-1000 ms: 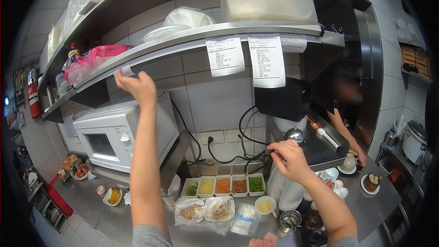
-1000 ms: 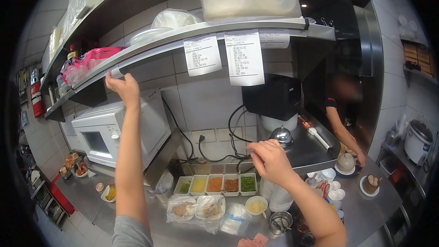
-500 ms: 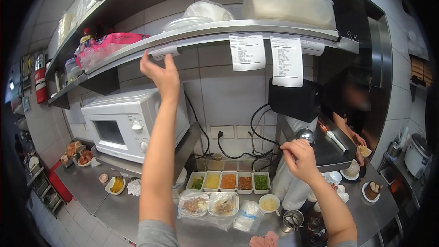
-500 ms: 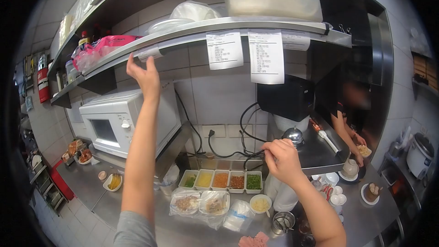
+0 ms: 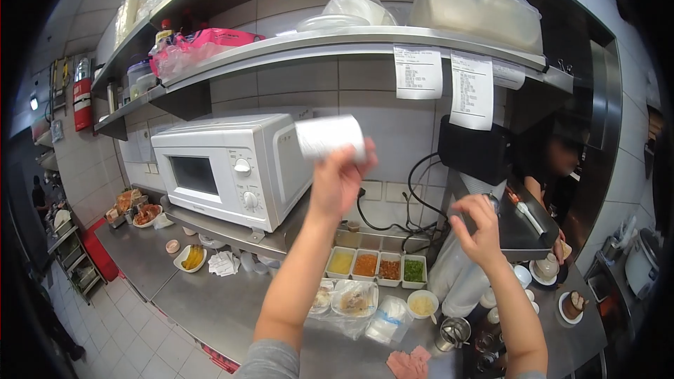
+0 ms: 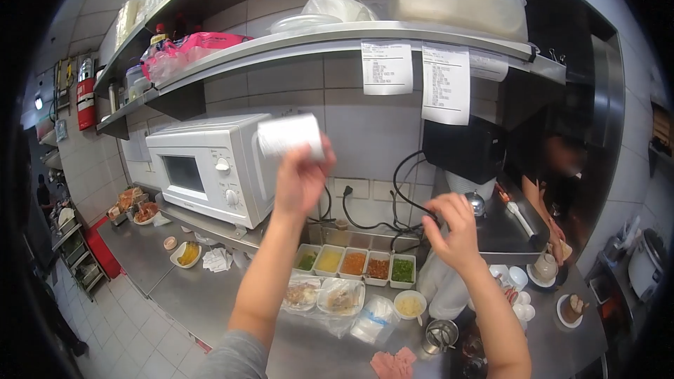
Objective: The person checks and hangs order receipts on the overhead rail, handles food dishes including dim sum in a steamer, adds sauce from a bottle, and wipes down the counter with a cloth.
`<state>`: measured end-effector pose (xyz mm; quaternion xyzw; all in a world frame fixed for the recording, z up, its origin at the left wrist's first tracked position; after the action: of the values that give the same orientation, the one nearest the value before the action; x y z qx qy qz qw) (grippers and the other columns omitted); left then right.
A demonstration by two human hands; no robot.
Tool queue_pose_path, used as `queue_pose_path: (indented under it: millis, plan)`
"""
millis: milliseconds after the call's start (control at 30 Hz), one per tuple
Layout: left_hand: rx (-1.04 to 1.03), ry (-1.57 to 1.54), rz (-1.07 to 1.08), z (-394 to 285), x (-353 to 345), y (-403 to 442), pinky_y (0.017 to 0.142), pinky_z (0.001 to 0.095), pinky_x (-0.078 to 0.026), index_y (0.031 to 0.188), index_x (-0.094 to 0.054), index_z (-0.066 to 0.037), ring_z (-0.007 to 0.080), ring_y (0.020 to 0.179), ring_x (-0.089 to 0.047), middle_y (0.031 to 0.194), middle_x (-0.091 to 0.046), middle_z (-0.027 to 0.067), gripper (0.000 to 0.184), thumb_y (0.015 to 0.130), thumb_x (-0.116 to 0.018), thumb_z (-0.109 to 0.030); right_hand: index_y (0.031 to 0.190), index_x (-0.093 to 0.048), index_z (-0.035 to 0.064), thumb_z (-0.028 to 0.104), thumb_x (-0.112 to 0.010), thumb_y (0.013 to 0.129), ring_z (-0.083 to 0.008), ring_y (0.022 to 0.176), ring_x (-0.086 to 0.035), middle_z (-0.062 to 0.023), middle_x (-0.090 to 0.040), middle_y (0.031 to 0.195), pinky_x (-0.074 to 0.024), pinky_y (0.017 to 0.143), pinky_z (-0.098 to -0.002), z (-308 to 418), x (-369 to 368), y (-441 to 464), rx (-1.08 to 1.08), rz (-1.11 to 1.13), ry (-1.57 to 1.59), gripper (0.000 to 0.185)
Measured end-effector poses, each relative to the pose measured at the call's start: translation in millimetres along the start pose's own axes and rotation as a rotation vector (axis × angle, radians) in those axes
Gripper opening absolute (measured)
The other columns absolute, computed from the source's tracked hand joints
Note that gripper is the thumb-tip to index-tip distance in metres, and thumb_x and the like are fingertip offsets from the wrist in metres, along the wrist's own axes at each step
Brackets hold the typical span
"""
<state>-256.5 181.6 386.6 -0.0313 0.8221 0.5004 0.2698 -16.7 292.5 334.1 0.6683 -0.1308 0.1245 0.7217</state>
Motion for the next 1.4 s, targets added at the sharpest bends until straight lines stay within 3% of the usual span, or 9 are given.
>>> queue_pose_path:
  millis: [67,167,267,467,833,1000,1167,1300,1400]
  plan:
    - [0.124,0.198,0.209,24.3,-9.8,-40.3,0.076,0.0347,-0.053,0.109,-0.050,0.002,0.0218,0.085,-0.064,0.094,-0.062,0.0131,0.028,0.083,-0.056,-0.006,0.098,-0.059,0.0010,0.016,-0.065,0.074,-0.0242,0.084,-0.054,-0.0120,-0.056,0.092,-0.0411,0.077,-0.0323,24.9,8.5,17.2,0.141,0.014,-0.143,0.029]
    - [0.393,0.391,0.244,43.2,-36.8,-87.7,0.072,0.0304,-0.052,0.112,-0.049,0.001,0.0202,0.083,-0.065,0.091,-0.063,0.0110,0.034,0.080,-0.061,-0.005,0.118,-0.052,-0.0004,0.026,-0.067,0.077,-0.0193,0.101,-0.051,-0.0094,-0.057,0.103,-0.0375,0.090,-0.0330,44.5,-8.0,29.3,-0.124,0.178,0.658,0.051]
    - [0.467,0.423,0.223,48.5,-35.6,-99.5,0.075,0.0281,-0.049,0.108,-0.050,-0.002,0.0140,0.086,-0.061,0.095,-0.059,0.0050,0.034,0.077,-0.066,-0.002,0.109,-0.055,-0.0010,0.019,-0.069,0.081,-0.0100,0.083,-0.057,-0.0038,-0.062,0.091,-0.0463,0.074,-0.0264,45.6,-17.8,27.4,-0.475,0.475,0.885,0.037]
    - [0.456,0.481,0.211,19.0,-10.9,-95.5,0.081,0.0265,-0.044,0.096,-0.047,-0.005,0.0085,0.092,-0.053,0.093,-0.055,0.0001,0.033,0.073,-0.072,-0.004,0.085,-0.054,0.0046,0.009,-0.068,0.080,-0.0047,0.073,-0.057,-0.0003,-0.061,0.081,-0.0466,0.064,-0.0204,51.8,-13.3,20.3,-0.580,0.347,0.959,0.015]
    - [0.446,0.525,0.118,18.0,-11.1,-94.8,0.086,0.0283,-0.047,0.113,-0.053,0.001,0.0127,0.094,-0.060,0.102,-0.064,0.0099,0.039,0.078,-0.069,-0.004,0.093,-0.059,0.0024,0.011,-0.064,0.084,-0.0002,0.066,-0.053,0.0006,-0.060,0.075,-0.0436,0.054,-0.0162,57.2,5.8,18.3,-0.588,0.343,0.830,0.014]
    - [0.364,0.534,0.153,10.7,-27.7,-87.8,0.074,0.0246,-0.051,0.102,-0.057,0.002,0.0119,0.083,-0.063,0.095,-0.065,0.0099,0.022,0.082,-0.064,-0.003,0.095,-0.063,-0.0027,0.011,-0.063,0.085,0.0013,0.062,-0.050,-0.0009,-0.064,0.075,-0.0377,0.047,-0.0150,52.5,-1.2,8.7,-0.316,0.354,0.583,0.017]
    - [0.193,0.590,0.086,5.1,0.2,-85.6,0.049,0.0229,-0.048,0.087,-0.056,-0.001,0.0122,0.053,-0.060,0.068,-0.059,0.0040,0.005,0.089,-0.051,-0.003,0.102,-0.065,0.0002,-0.006,-0.050,0.078,-0.0053,0.074,-0.056,-0.0074,-0.066,0.082,-0.0459,0.064,-0.0216,65.4,17.6,14.0,-0.547,0.279,0.785,0.029]
    - [0.014,0.585,-0.005,-6.2,16.0,-74.9,0.060,0.0258,-0.048,0.085,-0.055,-0.002,0.0146,0.062,-0.060,0.080,-0.060,0.0075,0.009,0.090,-0.048,-0.004,0.082,-0.070,0.0008,-0.013,-0.048,0.060,-0.0183,0.063,-0.061,-0.0089,-0.065,0.073,-0.0441,0.052,-0.0266,46.7,25.4,16.8,-0.083,0.247,0.618,0.034]
    - [-0.403,1.171,0.129,-5.7,-39.7,-63.2,0.069,0.0296,-0.046,0.090,-0.057,0.000,0.0156,0.077,-0.060,0.090,-0.062,0.0083,0.015,0.092,-0.044,-0.007,0.081,-0.069,0.0036,-0.013,-0.046,0.056,-0.0240,0.060,-0.058,-0.0097,-0.060,0.066,-0.0451,0.052,-0.0295,64.1,2.7,14.9,0.034,0.345,0.279,0.038]
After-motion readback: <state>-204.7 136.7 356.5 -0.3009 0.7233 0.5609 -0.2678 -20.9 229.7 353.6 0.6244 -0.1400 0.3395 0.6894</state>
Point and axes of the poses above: each hand's wrist, its own y-axis towards the middle knuckle, its own x-axis out of the back of the hand, z = x × y, the point moved 2 cm from there along y, towards the middle knuckle
